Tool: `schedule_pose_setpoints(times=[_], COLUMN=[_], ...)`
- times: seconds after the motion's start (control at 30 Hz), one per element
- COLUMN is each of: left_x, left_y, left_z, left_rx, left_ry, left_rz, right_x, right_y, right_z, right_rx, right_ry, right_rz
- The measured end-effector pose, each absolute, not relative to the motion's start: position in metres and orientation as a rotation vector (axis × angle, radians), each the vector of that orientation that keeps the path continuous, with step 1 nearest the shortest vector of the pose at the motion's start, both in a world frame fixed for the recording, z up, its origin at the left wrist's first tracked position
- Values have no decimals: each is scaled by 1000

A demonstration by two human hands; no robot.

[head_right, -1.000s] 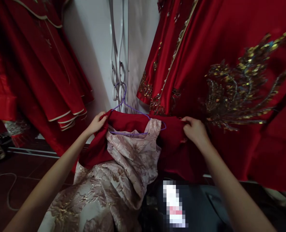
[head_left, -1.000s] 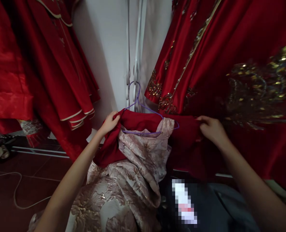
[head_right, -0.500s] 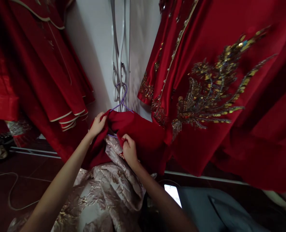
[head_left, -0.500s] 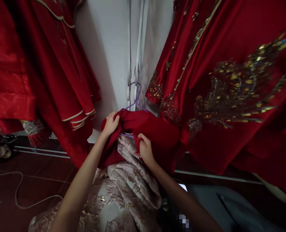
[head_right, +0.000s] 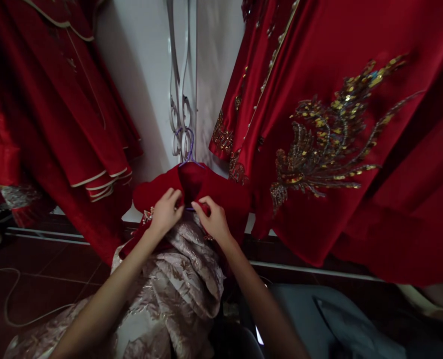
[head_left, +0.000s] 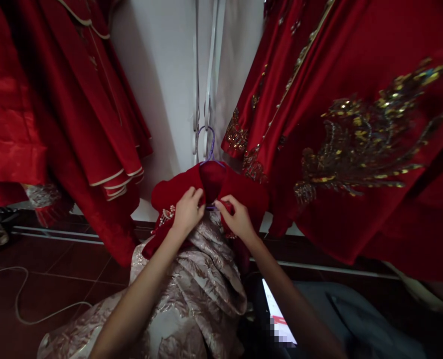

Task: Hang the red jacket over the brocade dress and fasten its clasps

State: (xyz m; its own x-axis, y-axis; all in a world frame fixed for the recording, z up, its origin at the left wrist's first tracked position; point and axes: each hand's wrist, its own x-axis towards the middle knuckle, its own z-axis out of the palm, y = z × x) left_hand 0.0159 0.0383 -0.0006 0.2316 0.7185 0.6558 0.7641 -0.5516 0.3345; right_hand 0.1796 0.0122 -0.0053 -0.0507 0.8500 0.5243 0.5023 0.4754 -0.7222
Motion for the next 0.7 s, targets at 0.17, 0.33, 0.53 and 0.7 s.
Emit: schedule_pose_setpoints(times=[0.17, 0.33, 0.53, 0.7], left_x=[26, 16, 28, 25], left_y=[30, 16, 14, 14], left_z=[-1, -12, -31, -33], left_rx=[-2643, -2592, -2335, -2263], left_ry=[-1441, -1565, -1584, -1618], left_rz=[-1314, -1714, -2242, -2236], right_x=[159, 163, 169, 170], right_y=[15, 14, 9, 8], right_z=[-6, -14, -24, -30], right_rx=[-1054, -972, -872, -873], right_ry=[-1741, -1590, -1536, -1506], right_rz=[535, 557, 702, 741])
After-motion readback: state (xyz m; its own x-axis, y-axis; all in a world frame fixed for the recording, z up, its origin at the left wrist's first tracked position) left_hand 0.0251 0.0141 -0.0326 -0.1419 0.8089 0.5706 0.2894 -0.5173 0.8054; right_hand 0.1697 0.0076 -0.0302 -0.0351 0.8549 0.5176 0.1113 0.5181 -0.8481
